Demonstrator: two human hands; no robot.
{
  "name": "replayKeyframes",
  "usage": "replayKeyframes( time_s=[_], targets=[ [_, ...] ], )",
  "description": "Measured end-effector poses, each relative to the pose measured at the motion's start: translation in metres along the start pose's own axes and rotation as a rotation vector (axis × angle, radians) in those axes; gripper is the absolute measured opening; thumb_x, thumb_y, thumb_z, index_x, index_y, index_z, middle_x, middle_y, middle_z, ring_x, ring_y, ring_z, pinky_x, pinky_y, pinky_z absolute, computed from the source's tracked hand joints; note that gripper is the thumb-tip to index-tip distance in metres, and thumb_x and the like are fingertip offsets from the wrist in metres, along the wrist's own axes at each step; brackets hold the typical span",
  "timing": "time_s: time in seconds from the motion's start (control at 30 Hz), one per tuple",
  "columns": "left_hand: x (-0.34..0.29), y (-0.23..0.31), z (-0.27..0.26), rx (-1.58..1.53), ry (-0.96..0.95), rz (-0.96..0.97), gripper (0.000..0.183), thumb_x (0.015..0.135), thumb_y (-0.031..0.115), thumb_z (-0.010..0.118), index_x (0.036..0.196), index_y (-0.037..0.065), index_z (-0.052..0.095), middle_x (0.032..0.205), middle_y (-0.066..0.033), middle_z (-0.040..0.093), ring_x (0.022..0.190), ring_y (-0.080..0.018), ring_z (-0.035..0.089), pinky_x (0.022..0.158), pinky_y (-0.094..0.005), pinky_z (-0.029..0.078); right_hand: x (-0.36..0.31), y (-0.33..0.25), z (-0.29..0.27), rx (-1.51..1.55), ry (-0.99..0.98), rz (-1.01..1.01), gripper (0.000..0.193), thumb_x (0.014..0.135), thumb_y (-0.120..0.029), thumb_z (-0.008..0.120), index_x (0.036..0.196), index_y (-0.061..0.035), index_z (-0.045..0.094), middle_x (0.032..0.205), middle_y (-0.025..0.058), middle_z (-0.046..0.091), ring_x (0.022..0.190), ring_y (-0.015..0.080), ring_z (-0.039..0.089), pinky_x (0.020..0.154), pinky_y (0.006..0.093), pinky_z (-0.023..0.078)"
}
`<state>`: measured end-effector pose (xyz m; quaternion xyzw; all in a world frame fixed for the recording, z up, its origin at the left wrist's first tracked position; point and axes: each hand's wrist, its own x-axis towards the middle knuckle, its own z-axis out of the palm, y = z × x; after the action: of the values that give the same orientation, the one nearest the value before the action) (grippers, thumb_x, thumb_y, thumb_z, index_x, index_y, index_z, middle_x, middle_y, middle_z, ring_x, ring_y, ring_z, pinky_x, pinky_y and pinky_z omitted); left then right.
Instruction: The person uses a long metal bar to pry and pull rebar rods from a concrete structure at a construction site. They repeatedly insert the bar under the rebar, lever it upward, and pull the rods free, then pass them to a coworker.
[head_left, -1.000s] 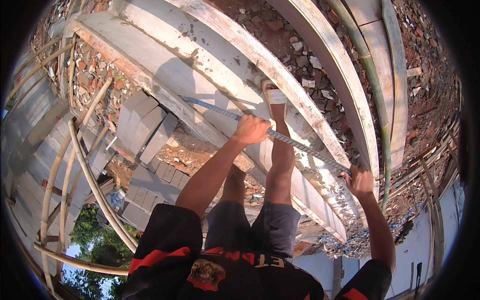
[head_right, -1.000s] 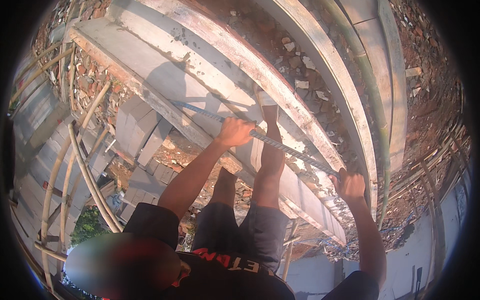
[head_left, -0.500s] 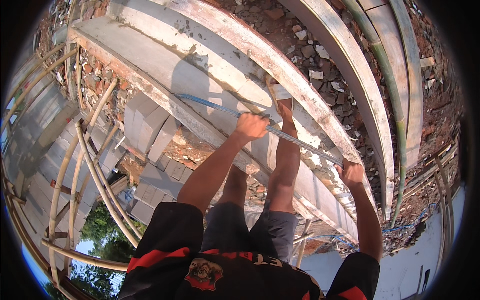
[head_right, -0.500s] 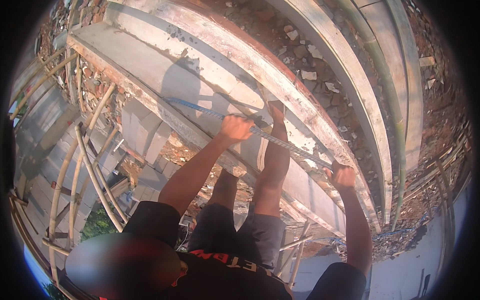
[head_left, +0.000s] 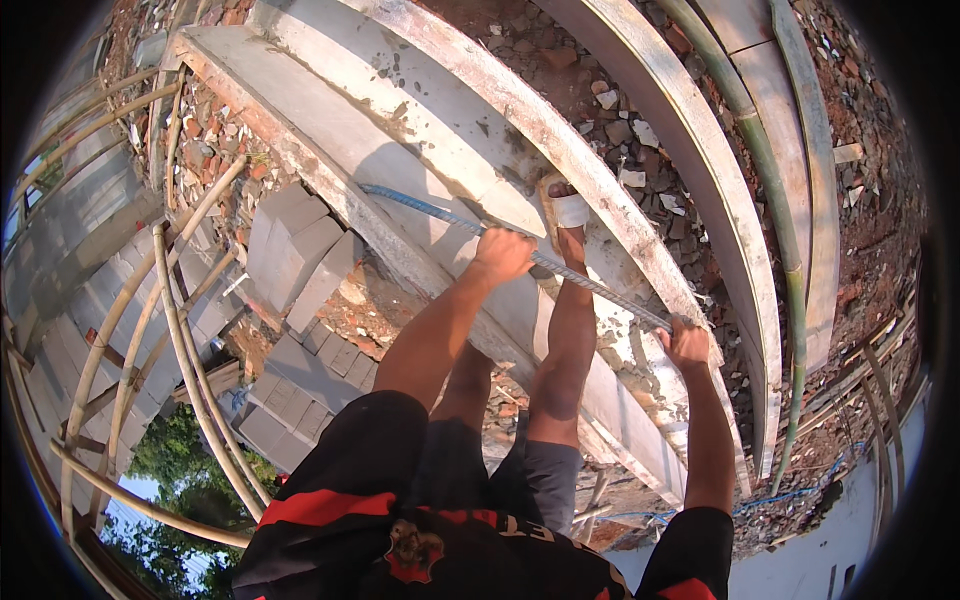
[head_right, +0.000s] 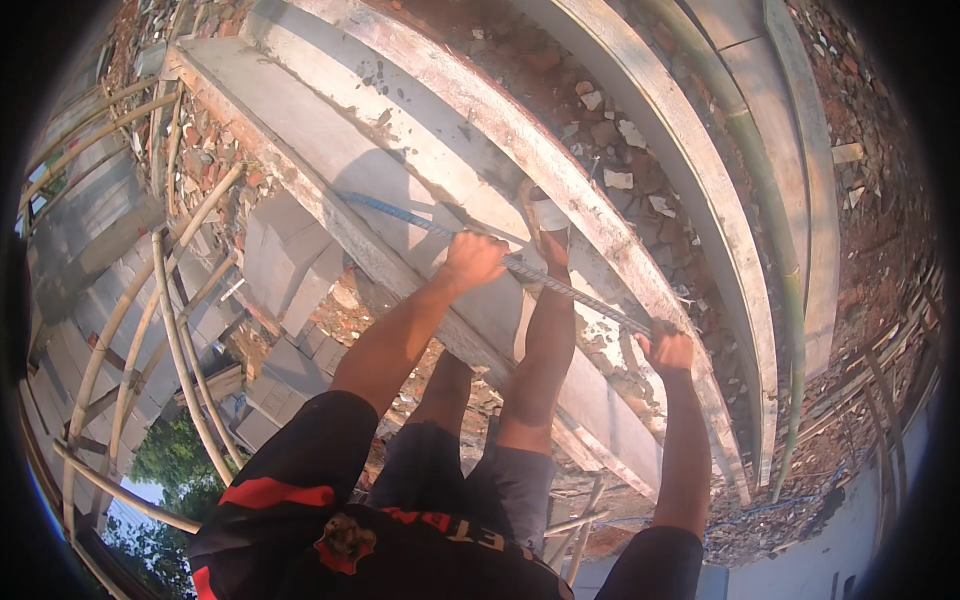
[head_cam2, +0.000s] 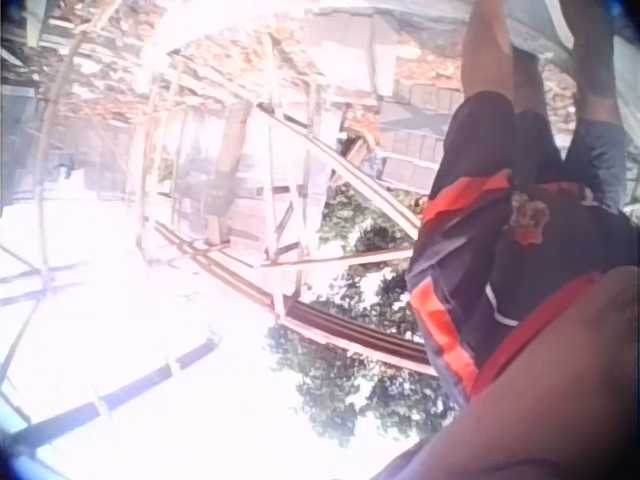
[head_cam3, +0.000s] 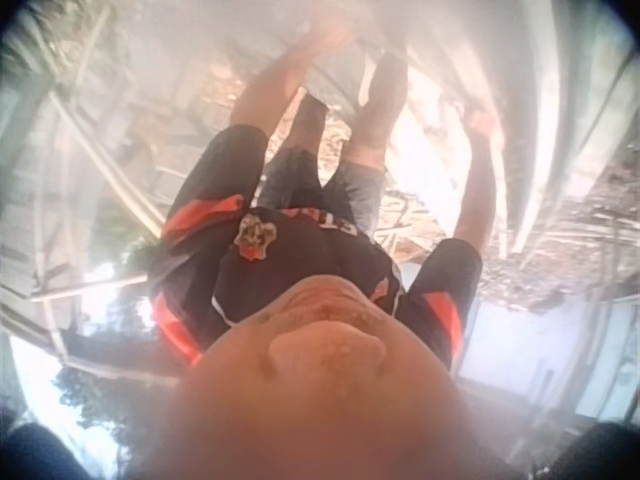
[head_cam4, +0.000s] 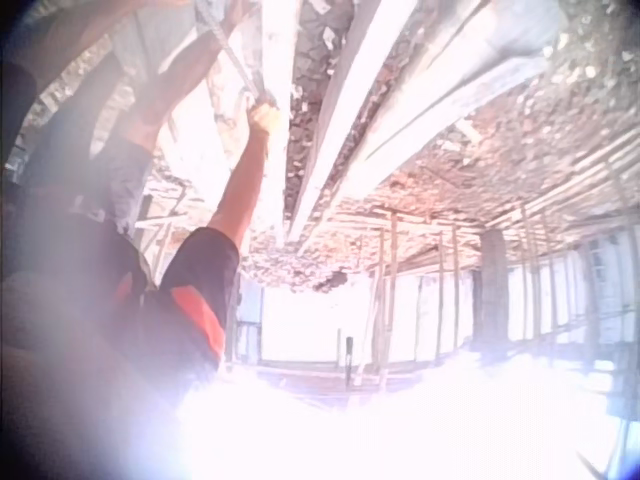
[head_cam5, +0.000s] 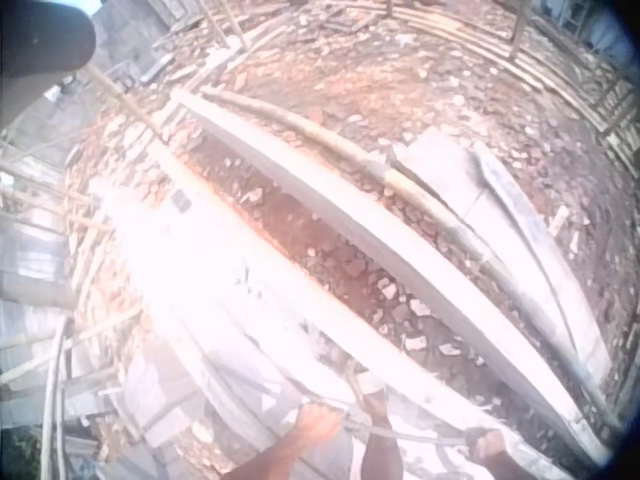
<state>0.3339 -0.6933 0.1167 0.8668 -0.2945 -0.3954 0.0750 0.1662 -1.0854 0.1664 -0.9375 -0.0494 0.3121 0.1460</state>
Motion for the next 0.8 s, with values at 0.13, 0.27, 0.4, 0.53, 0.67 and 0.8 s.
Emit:
replayKeyframes(
  time_s=[0.13, 0.27, 0.4, 0.53, 0.67, 0.8],
  targets=[
    [-0.001, 0.007, -0.016, 0.048, 0.001, -0.02, 0.027, 0.073, 0.036, 0.072, 0.092, 0.018, 0.069, 0.076, -0.0039, 0.068, 0.07, -0.0235, 0.067, 0.063, -0.038, 0.051, -0.009, -0.003, 0.006, -0.005, -0.021, 0.048, 0.036, 0.085, -0.043, 0.06, 0.083, -0.0076, 0.058, 0.059, 0.0141, 0.061, 0.056, 0.0344, 0.062, 0.054, 0.0435, 0.049],
    [-0.019, 0.011, -0.023, -0.019, 0.047, -0.014, 0.027, 0.072, 0.034, 0.074, 0.093, 0.017, 0.068, 0.077, -0.002, 0.069, 0.072, -0.0212, 0.068, 0.066, -0.0358, 0.051, -0.031, -0.024, -0.028, -0.056, -0.012, 0.044, 0.038, 0.087, -0.046, 0.058, 0.087, -0.0083, 0.06, 0.058, 0.0134, 0.061, 0.053, 0.0338, 0.062, 0.05, 0.0432, 0.048],
    [-0.048, 0.022, -0.038, -0.063, 0.216, 0.005, 0.021, 0.07, 0.025, 0.075, 0.088, 0.016, 0.066, 0.085, -0.0033, 0.068, 0.089, -0.0212, 0.064, 0.087, -0.0348, 0.042, -0.065, -0.078, -0.101, -0.064, 0.0, 0.147, 0.041, 0.084, -0.048, 0.06, 0.076, -0.008, 0.061, 0.057, 0.0152, 0.06, 0.052, 0.0357, 0.061, 0.049, 0.0438, 0.049],
    [-0.074, 0.028, -0.07, -0.194, 0.458, -0.025, 0.018, 0.067, 0.013, 0.072, 0.083, 0.015, 0.065, 0.083, -0.0035, 0.065, 0.089, -0.0223, 0.06, 0.087, -0.0365, 0.039, -0.081, -0.148, -0.214, -0.196, 0.051, 0.172, 0.047, 0.085, -0.05, 0.06, 0.069, -0.0066, 0.056, 0.055, 0.0168, 0.058, 0.052, 0.0374, 0.06, 0.047, 0.0451, 0.046],
    [-0.109, 0.016, -0.116, -0.369, 0.663, 0.054, 0.018, 0.067, 0.004, 0.067, 0.083, 0.013, 0.065, 0.083, -0.0038, 0.065, 0.085, -0.0254, 0.059, 0.084, -0.0377, 0.04, -0.099, -0.234, -0.314, -0.323, 0.196, 0.098, 0.046, 0.083, -0.049, 0.063, 0.067, -0.0062, 0.054, 0.053, 0.0168, 0.057, 0.048, 0.0371, 0.059, 0.045, 0.0448, 0.045],
    [-0.16, 0.025, -0.155, -0.425, 0.853, 0.056, 0.019, 0.067, 0.003, 0.067, 0.085, 0.008, 0.062, 0.092, -0.006, 0.063, 0.087, -0.0279, 0.057, 0.082, -0.039, 0.042, -0.122, -0.327, -0.374, -0.556, 0.29, 0.038, 0.039, 0.08, -0.041, 0.07, 0.066, -0.0057, 0.059, 0.052, 0.0133, 0.059, 0.046, 0.0299, 0.061, 0.043, 0.0362, 0.047]
  ],
)
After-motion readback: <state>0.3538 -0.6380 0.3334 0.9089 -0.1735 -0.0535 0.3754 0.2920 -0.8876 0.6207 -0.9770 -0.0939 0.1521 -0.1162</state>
